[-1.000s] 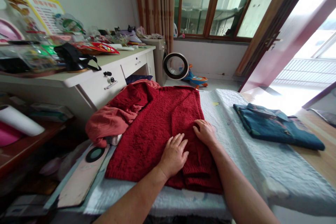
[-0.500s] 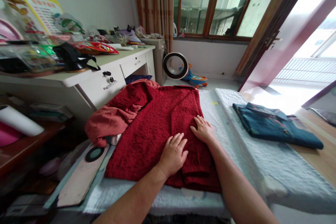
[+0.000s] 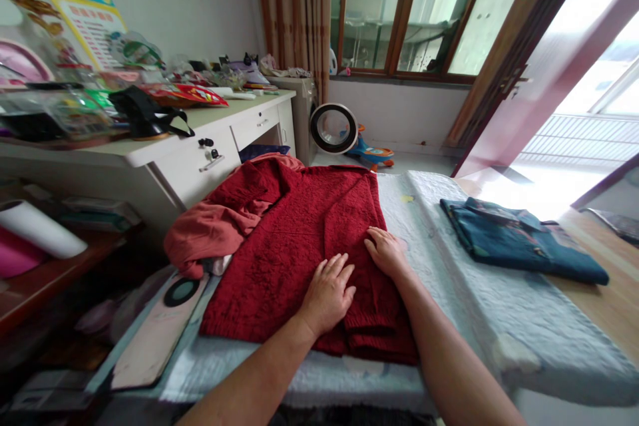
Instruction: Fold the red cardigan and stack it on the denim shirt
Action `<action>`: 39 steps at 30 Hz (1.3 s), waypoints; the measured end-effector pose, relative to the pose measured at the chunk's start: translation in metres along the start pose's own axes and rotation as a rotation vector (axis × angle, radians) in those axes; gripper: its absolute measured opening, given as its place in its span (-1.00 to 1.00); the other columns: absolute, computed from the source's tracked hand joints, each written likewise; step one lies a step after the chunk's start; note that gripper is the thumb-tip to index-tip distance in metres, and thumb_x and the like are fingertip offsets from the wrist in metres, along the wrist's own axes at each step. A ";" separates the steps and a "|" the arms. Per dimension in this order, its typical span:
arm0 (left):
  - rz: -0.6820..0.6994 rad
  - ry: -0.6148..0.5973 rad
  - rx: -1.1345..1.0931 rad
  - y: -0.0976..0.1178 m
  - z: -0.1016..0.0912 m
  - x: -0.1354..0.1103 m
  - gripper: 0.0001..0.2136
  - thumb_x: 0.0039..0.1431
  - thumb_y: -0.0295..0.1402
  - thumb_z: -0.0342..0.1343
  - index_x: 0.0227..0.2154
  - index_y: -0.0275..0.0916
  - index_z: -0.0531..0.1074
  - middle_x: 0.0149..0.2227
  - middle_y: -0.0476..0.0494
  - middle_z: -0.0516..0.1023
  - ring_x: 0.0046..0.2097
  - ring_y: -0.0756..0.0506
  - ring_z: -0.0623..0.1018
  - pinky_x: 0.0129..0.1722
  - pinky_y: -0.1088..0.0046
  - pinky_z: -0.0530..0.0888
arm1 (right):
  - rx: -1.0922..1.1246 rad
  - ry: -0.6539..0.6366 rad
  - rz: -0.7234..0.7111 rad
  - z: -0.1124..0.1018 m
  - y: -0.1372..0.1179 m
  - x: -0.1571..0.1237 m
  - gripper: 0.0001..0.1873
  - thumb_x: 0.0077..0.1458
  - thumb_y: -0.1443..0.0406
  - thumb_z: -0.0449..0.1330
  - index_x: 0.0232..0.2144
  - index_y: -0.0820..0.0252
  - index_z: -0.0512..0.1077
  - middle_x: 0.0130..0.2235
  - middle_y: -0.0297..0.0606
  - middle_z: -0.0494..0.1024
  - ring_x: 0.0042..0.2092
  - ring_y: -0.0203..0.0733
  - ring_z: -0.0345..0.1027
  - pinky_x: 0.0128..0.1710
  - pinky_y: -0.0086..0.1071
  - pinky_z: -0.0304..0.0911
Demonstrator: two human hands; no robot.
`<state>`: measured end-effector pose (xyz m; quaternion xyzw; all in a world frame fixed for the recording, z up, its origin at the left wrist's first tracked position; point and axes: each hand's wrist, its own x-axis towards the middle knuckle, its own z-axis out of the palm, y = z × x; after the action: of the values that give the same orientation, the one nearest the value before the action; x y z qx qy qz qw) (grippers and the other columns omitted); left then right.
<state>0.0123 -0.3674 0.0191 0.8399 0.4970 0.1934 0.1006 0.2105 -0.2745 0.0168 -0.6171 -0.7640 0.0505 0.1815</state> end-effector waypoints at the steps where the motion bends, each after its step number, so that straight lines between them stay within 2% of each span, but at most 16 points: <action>1: 0.002 0.002 0.001 0.000 0.000 0.000 -0.59 0.24 -0.32 0.02 0.15 -0.19 0.32 0.30 -0.20 0.23 0.31 -0.19 0.20 0.30 0.08 0.14 | -0.008 -0.042 -0.006 0.001 0.001 0.000 -0.55 0.26 0.20 -0.03 0.15 0.15 0.32 0.24 -0.17 0.32 0.26 -0.16 0.14 0.27 -0.19 -0.03; 6: 0.005 -0.001 0.011 0.001 0.000 0.000 -0.59 0.25 -0.32 0.02 0.15 -0.21 0.31 0.30 -0.20 0.23 0.31 -0.19 0.20 0.30 0.09 0.13 | -0.052 -0.088 -0.001 0.008 0.003 0.002 -0.47 0.29 0.16 -0.06 0.22 0.24 0.22 0.30 -0.14 0.21 0.33 -0.13 -0.01 0.30 -0.20 -0.10; 11: 0.001 -0.005 0.023 0.000 0.002 -0.001 -0.59 0.25 -0.31 0.01 0.16 -0.19 0.31 0.31 -0.20 0.21 0.32 -0.19 0.19 0.30 0.09 0.13 | -0.069 -0.110 0.069 0.007 -0.001 0.002 -0.40 0.27 0.09 -0.04 0.27 0.23 0.15 0.35 -0.11 0.09 0.36 -0.06 -0.09 0.29 -0.10 -0.10; 16: -0.015 -0.115 0.002 -0.001 -0.004 0.002 -0.55 0.24 -0.25 0.01 0.18 -0.18 0.28 0.33 -0.22 0.16 0.34 -0.22 0.14 0.29 0.02 0.12 | -0.078 -0.113 0.094 0.006 -0.001 0.002 -0.38 0.27 0.06 -0.05 0.27 0.21 0.13 0.35 -0.09 0.08 0.36 -0.04 -0.12 0.28 -0.06 -0.10; 19: -0.011 -0.153 -0.023 -0.004 -0.016 0.014 -0.60 0.26 -0.25 -0.01 0.14 -0.17 0.32 0.29 -0.22 0.24 0.31 -0.20 0.21 0.26 -0.01 0.15 | -0.064 -0.100 0.095 0.007 0.000 0.002 -0.40 0.28 0.05 -0.07 0.26 0.20 0.15 0.34 -0.09 0.10 0.36 -0.05 -0.11 0.28 -0.08 -0.11; 21: 0.000 -0.104 -0.025 -0.006 -0.024 0.027 -0.63 0.28 -0.29 -0.05 0.12 -0.17 0.33 0.27 -0.20 0.28 0.28 -0.16 0.26 0.27 0.03 0.15 | -0.043 -0.088 0.090 0.006 0.001 0.001 -0.44 0.30 0.08 -0.09 0.25 0.19 0.17 0.33 -0.11 0.13 0.35 -0.07 -0.09 0.28 -0.06 -0.10; 24: 0.045 -0.009 0.015 -0.011 -0.029 0.049 -0.63 0.30 -0.33 -0.07 0.14 -0.21 0.32 0.30 -0.21 0.23 0.31 -0.14 0.20 0.29 0.11 0.12 | -0.016 -0.042 0.070 0.004 0.001 -0.001 -0.52 0.30 0.16 -0.07 0.19 0.16 0.25 0.30 -0.13 0.22 0.33 -0.07 -0.02 0.27 0.01 -0.12; 27: 0.088 -0.003 0.055 -0.018 -0.020 0.067 -0.58 0.30 -0.28 -0.06 0.19 -0.25 0.25 0.33 -0.24 0.15 0.35 -0.16 0.12 0.31 0.14 0.09 | -0.009 0.029 0.005 0.002 0.000 -0.002 -0.59 0.27 0.27 -0.04 0.13 0.12 0.32 0.23 -0.20 0.33 0.30 -0.13 0.05 0.31 0.01 -0.20; 30: 0.088 -0.067 0.083 -0.027 -0.003 0.074 -0.49 0.30 -0.17 -0.04 0.24 -0.27 0.18 0.35 -0.26 0.11 0.36 -0.19 0.08 0.31 0.12 0.07 | -0.006 0.025 -0.066 0.002 0.000 -0.002 -0.58 0.26 0.32 -0.07 0.12 0.14 0.34 0.20 -0.22 0.38 0.28 -0.22 0.11 0.32 -0.13 -0.17; 33: 0.079 -0.115 0.097 -0.034 0.010 0.074 -0.44 0.30 -0.10 -0.07 0.28 -0.25 0.13 0.36 -0.24 0.08 0.37 -0.21 0.06 0.31 0.07 0.07 | -0.008 -0.058 -0.081 0.004 0.002 -0.001 -0.54 0.28 0.29 -0.09 0.17 0.20 0.30 0.23 -0.16 0.34 0.27 -0.21 0.12 0.29 -0.19 -0.07; 39: 0.051 -0.102 0.150 -0.036 0.015 0.069 -0.40 0.28 -0.02 -0.09 0.30 -0.18 0.10 0.38 -0.18 0.03 0.37 -0.31 0.02 0.31 0.04 0.03 | -0.047 -0.120 -0.039 0.010 0.004 0.003 -0.47 0.28 0.22 -0.09 0.25 0.22 0.20 0.31 -0.17 0.19 0.33 -0.14 -0.02 0.32 -0.15 -0.17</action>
<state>0.0196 -0.2887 0.0083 0.8662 0.4829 0.1149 0.0576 0.2106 -0.2694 0.0071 -0.6021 -0.7863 0.0659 0.1220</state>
